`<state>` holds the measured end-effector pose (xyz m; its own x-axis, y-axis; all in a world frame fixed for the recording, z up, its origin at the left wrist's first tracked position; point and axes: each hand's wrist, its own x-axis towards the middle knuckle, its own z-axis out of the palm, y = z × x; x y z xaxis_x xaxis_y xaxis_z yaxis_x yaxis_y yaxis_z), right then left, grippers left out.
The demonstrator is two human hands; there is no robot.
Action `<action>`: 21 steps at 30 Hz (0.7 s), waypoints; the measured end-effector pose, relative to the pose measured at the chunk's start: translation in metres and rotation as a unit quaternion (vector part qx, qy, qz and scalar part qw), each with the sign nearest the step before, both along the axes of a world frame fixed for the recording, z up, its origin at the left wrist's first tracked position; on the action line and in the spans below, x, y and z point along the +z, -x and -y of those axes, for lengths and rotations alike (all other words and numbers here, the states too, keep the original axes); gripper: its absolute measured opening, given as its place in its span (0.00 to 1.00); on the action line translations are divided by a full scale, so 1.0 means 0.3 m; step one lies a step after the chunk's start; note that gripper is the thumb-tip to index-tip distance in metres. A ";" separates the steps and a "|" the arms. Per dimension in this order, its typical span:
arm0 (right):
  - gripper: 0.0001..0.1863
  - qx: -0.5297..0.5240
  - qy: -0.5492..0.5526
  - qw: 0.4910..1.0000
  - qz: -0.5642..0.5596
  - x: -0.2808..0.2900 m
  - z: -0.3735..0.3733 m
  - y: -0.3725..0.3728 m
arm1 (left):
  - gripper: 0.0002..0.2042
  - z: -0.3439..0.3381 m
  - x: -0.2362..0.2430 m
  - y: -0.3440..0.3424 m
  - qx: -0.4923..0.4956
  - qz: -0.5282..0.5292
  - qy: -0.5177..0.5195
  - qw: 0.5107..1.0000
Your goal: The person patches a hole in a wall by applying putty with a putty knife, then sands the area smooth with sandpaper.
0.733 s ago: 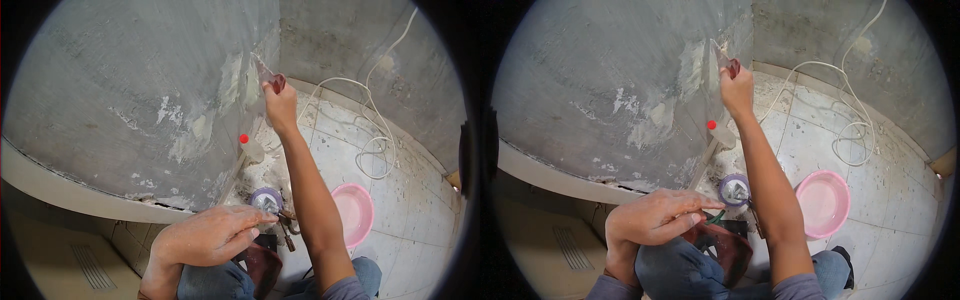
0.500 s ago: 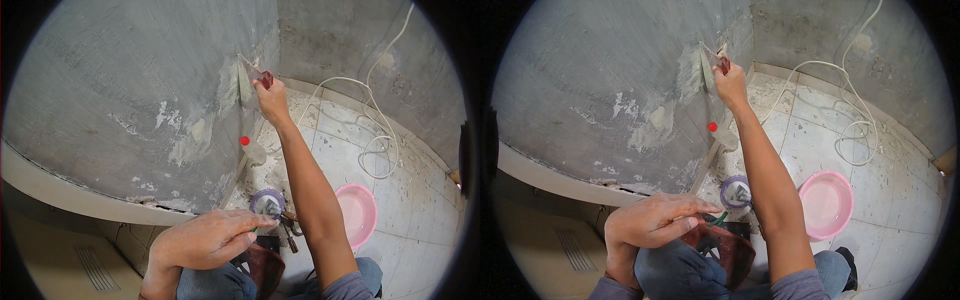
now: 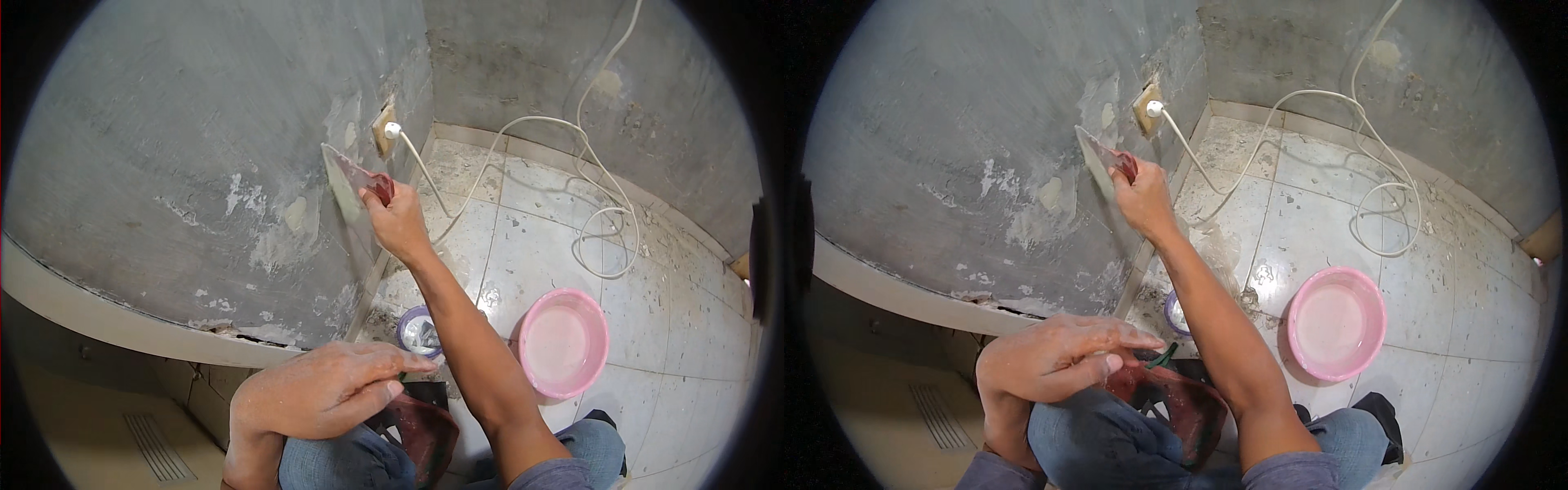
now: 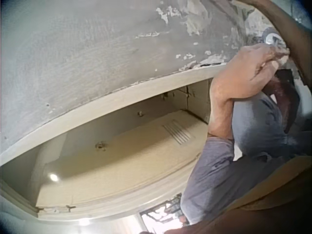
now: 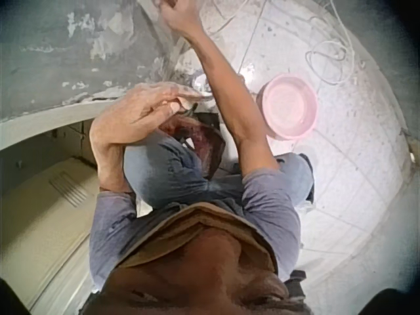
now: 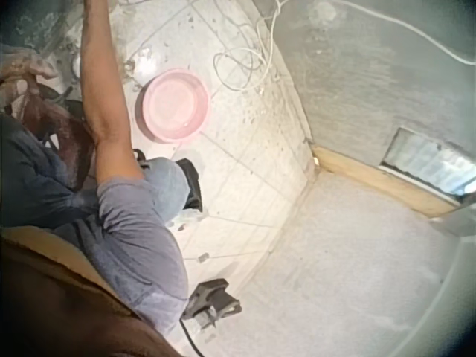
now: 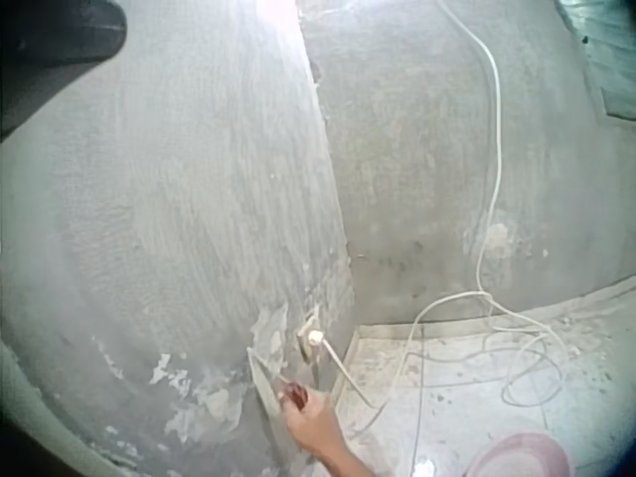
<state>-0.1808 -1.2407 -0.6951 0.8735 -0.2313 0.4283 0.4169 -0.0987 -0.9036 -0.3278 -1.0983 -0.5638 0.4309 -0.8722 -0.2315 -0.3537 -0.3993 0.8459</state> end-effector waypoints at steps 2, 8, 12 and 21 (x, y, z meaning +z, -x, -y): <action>0.07 0.034 -0.045 0.996 -0.070 -0.007 0.026 -0.004 | 0.19 0.000 -0.005 -0.003 0.026 0.025 0.011 0.999; 0.06 -0.032 -0.194 0.970 -0.140 0.007 0.129 -0.148 | 0.20 -0.013 -0.007 -0.003 0.024 0.061 0.006 0.998; 0.07 -0.063 -0.093 0.990 -0.089 0.058 0.126 -0.234 | 0.20 -0.023 0.005 -0.003 0.034 0.025 -0.024 0.999; 0.11 -0.172 0.118 0.978 0.007 0.159 -0.087 -0.246 | 0.19 -0.072 0.000 -0.007 0.025 0.045 -0.004 0.999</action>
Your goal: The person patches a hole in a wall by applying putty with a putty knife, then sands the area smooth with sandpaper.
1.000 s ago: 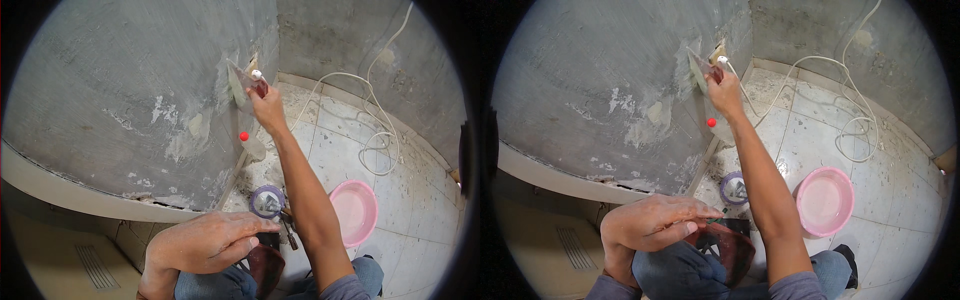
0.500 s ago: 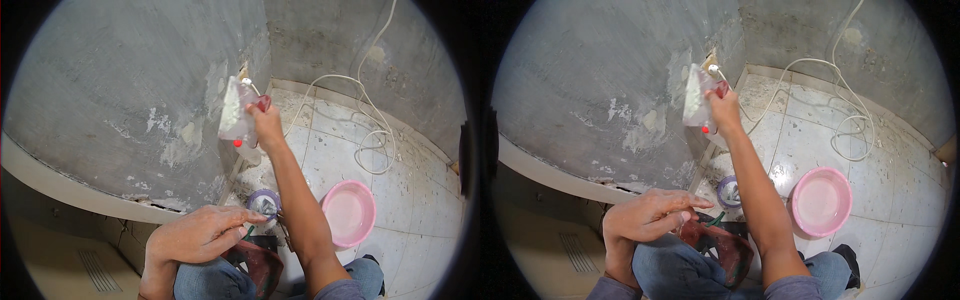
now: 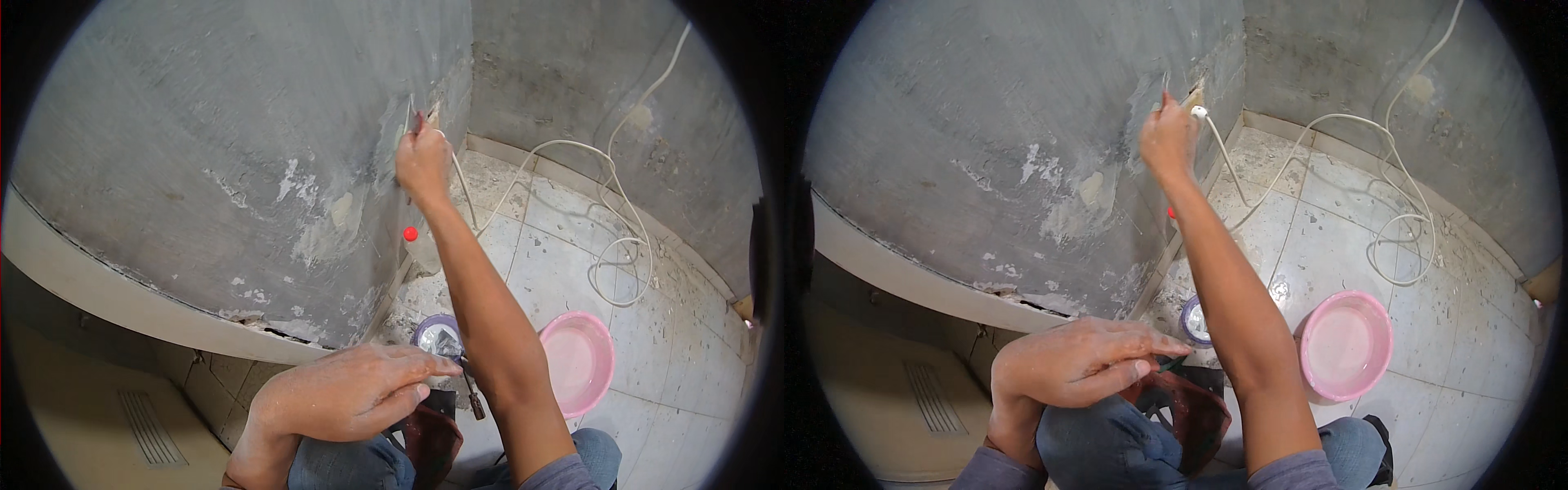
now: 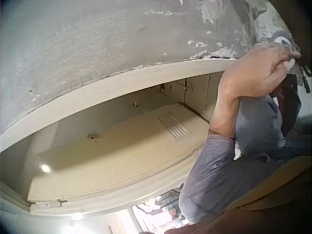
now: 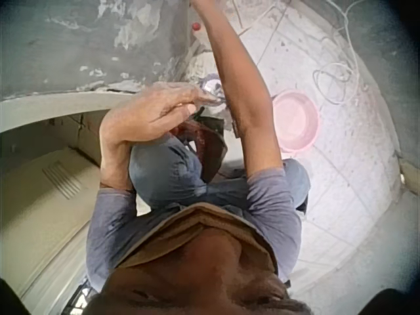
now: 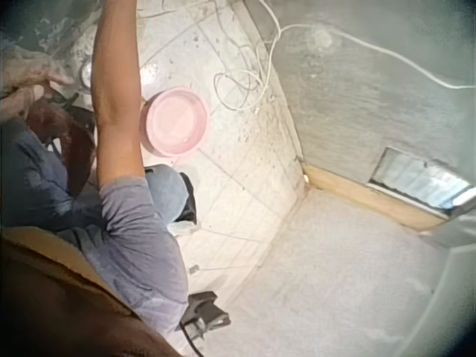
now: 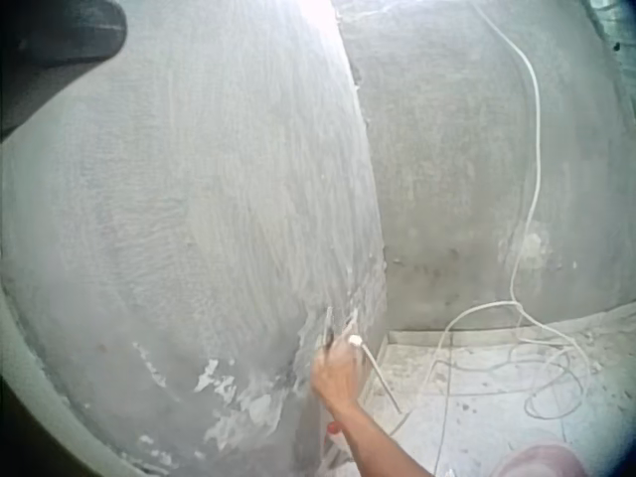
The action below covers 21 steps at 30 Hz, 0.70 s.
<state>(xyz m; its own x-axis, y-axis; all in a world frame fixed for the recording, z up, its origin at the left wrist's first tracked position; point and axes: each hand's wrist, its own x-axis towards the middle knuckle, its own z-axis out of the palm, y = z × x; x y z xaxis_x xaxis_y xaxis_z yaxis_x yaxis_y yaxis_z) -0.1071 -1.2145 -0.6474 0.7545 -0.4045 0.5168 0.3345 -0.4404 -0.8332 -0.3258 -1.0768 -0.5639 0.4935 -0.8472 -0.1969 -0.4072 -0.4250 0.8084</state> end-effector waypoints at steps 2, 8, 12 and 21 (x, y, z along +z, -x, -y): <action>0.14 -0.040 0.014 0.999 0.014 0.011 -0.074 0.021 | 0.18 -0.001 0.003 0.002 -0.017 -0.004 0.018 1.000; 0.18 0.059 -0.026 0.996 0.060 -0.043 -0.100 0.233 | 0.19 0.033 0.010 -0.021 -0.041 -0.058 -0.010 0.997; 0.11 0.087 -0.088 0.992 0.009 -0.068 0.030 0.269 | 0.19 0.045 -0.009 -0.032 -0.034 -0.039 0.002 0.999; 0.10 0.066 -0.069 0.995 -0.013 -0.084 0.202 -0.048 | 0.19 0.029 0.011 -0.003 -0.016 -0.023 0.013 1.000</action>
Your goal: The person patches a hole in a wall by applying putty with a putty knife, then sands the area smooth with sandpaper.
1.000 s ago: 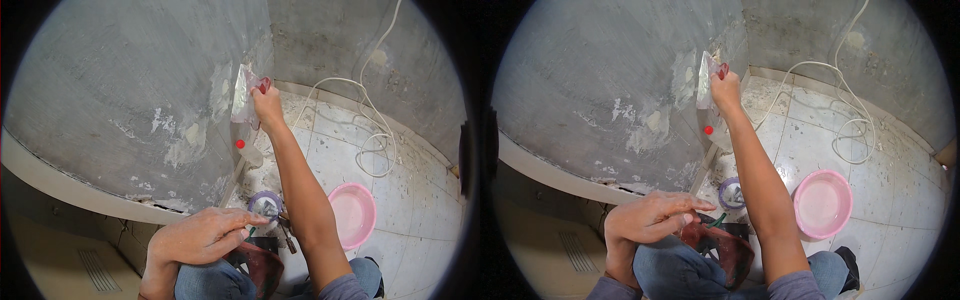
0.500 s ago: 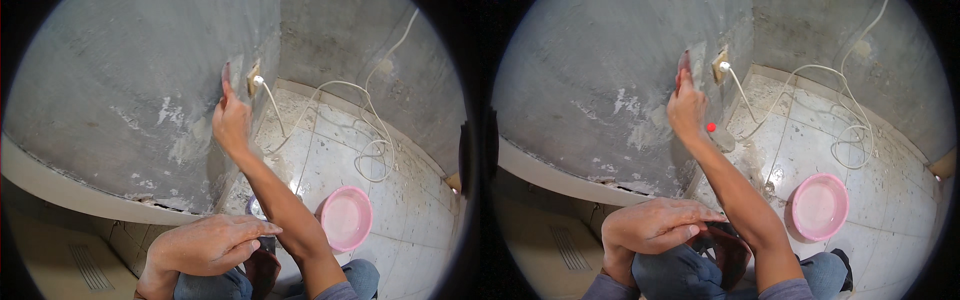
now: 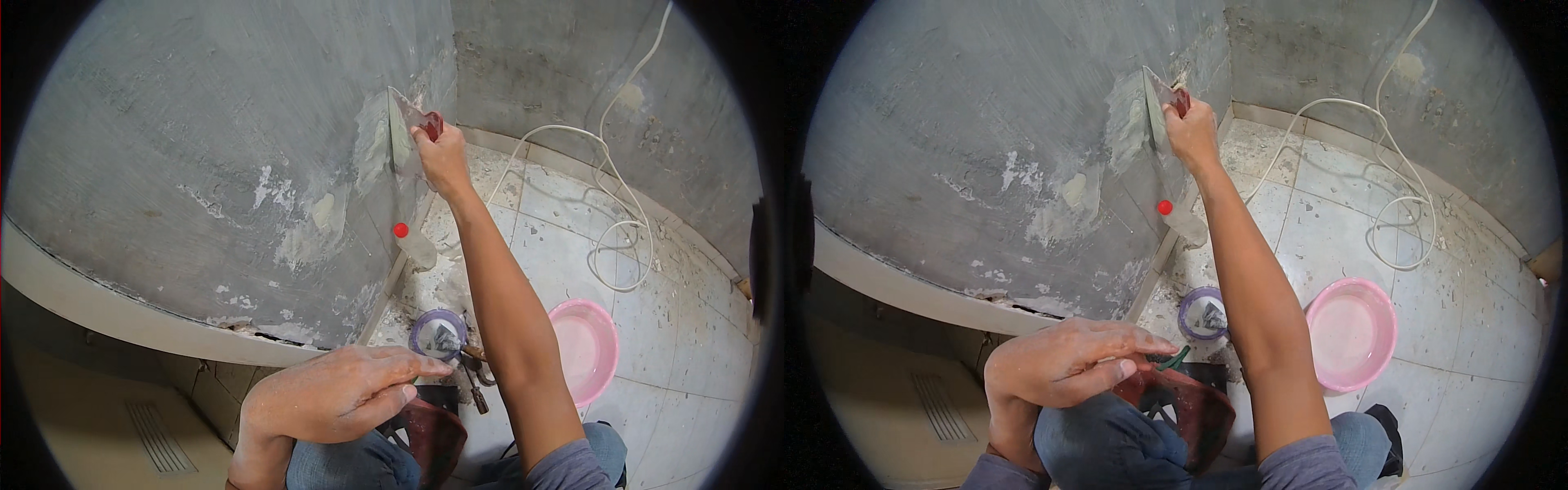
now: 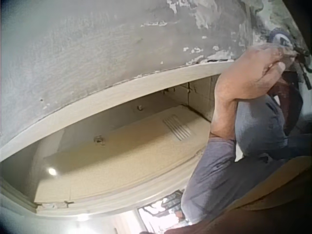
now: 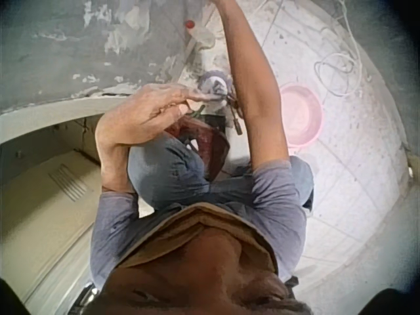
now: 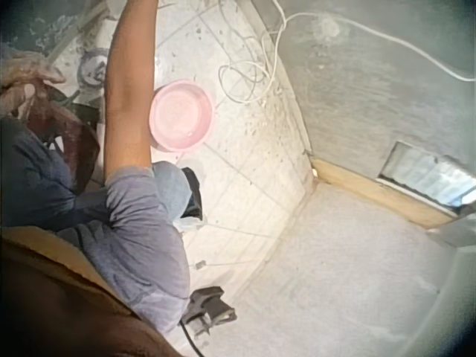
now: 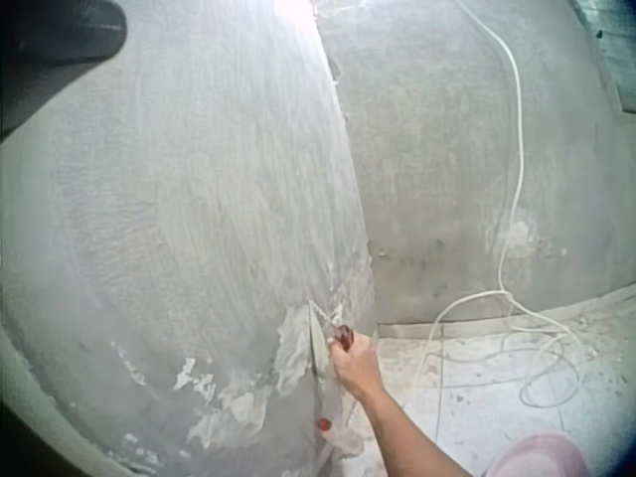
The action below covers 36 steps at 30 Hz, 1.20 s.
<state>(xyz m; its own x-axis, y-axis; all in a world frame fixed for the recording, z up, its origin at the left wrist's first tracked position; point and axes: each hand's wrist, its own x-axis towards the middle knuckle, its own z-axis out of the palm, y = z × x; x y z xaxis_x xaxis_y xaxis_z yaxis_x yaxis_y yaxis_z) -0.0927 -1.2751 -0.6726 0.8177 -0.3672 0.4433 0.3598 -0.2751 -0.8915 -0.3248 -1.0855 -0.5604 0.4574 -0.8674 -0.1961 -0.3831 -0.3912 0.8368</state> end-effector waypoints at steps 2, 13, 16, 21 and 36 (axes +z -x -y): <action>0.10 0.034 -0.003 0.999 0.018 -0.018 0.004 0.006 | 0.19 -0.004 0.011 0.001 0.014 -0.027 -0.050 0.998; 0.15 0.130 -0.050 0.990 -0.009 -0.068 -0.133 0.286 | 0.19 0.042 -0.008 0.012 -0.014 -0.010 -0.007 1.000; 0.10 0.147 -0.052 0.988 0.022 -0.072 -0.124 0.317 | 0.19 0.057 -0.012 0.006 -0.009 -0.003 -0.008 1.000; 0.06 0.145 -0.202 0.966 -0.066 -0.064 -0.035 0.242 | 0.19 0.049 -0.007 0.016 0.013 0.016 -0.001 1.000; 0.10 0.064 -0.218 0.970 -0.081 -0.057 0.010 -0.029 | 0.20 -0.024 -0.017 0.006 0.000 0.005 0.019 1.000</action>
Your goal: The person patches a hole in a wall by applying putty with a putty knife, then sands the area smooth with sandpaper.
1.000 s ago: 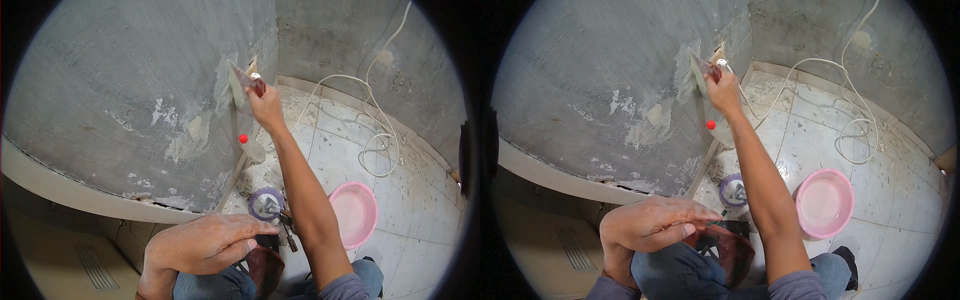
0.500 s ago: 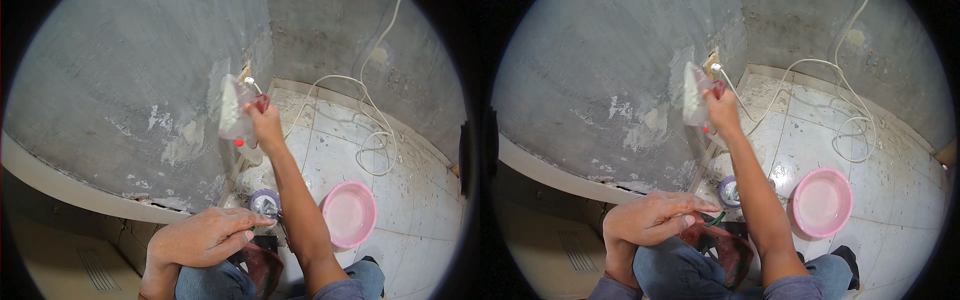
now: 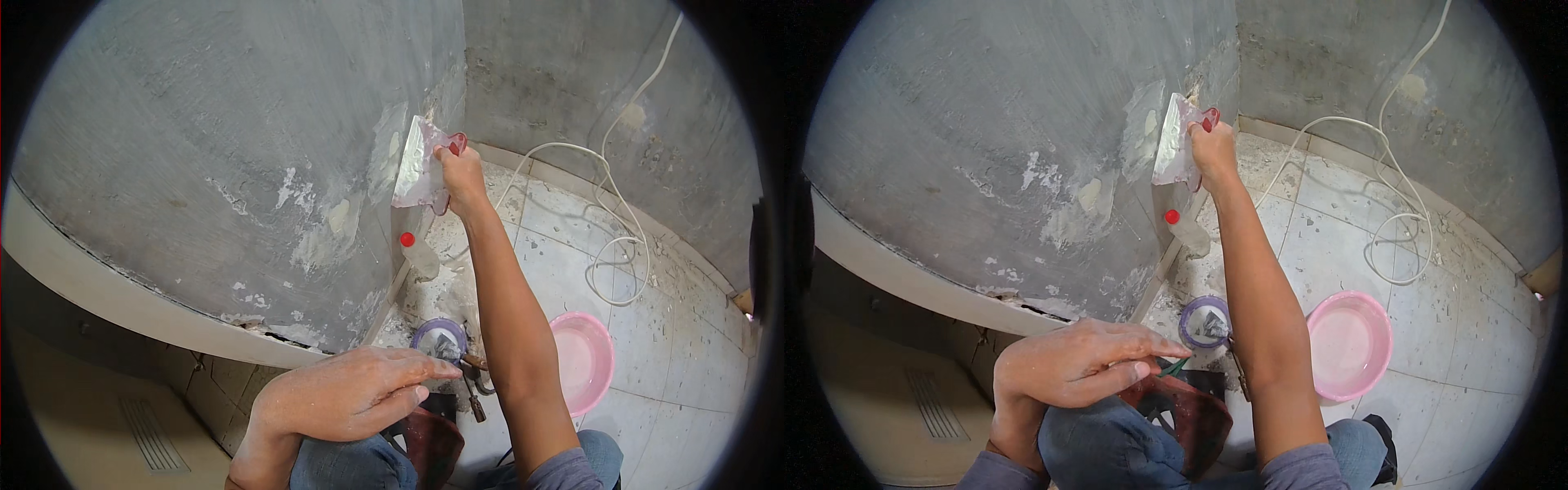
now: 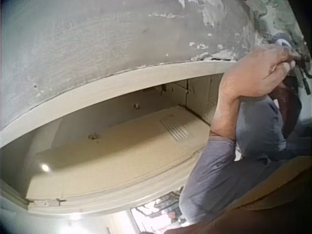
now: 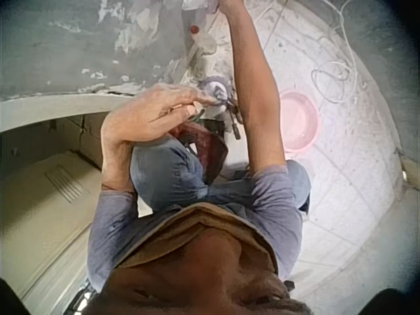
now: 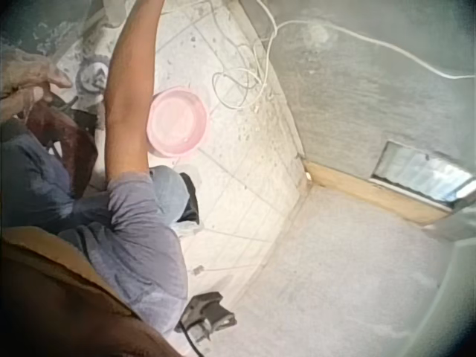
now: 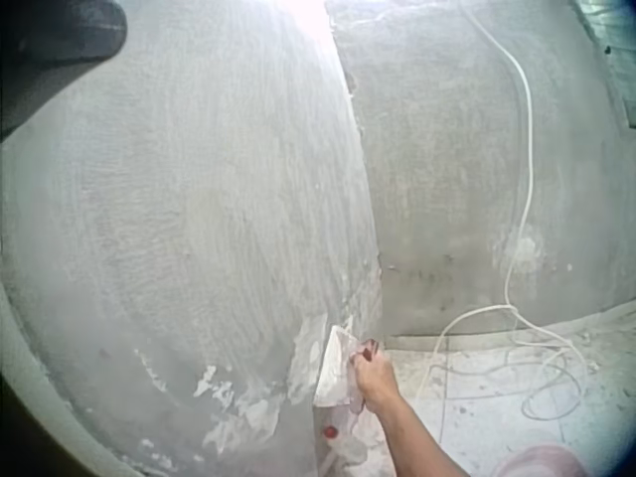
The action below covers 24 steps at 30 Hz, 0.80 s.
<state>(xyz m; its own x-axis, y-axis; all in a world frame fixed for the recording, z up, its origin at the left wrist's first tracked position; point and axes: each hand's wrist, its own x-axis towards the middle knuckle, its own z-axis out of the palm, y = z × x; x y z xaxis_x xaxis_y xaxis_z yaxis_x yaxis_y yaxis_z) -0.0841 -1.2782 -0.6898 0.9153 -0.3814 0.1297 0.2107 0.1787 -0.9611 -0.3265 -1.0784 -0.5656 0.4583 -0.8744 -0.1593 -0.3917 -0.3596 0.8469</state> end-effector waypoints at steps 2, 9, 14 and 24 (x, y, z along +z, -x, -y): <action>0.10 -0.003 0.019 1.000 -0.001 0.001 -0.012 -0.008 | 0.20 -0.008 0.005 0.002 0.004 -0.007 0.013 1.000; 0.12 -0.026 0.080 0.996 0.040 0.020 -0.089 0.099 | 0.19 -0.019 0.016 0.008 -0.012 -0.023 -0.024 0.999; 0.12 0.021 0.070 0.995 0.061 0.036 -0.108 0.212 | 0.17 0.015 -0.013 0.001 -0.018 0.022 0.025 0.999; 0.11 -0.014 0.003 1.000 0.023 -0.099 0.003 0.083 | 0.19 0.023 0.011 0.008 0.007 -0.027 -0.051 0.998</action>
<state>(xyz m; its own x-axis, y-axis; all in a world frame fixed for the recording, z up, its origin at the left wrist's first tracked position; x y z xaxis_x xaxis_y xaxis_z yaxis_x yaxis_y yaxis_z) -0.1090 -1.2791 -0.7194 0.8974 -0.4059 0.1732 0.2590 0.1666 -0.9514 -0.3290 -1.0852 -0.5624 0.4591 -0.8454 -0.2728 -0.3403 -0.4510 0.8251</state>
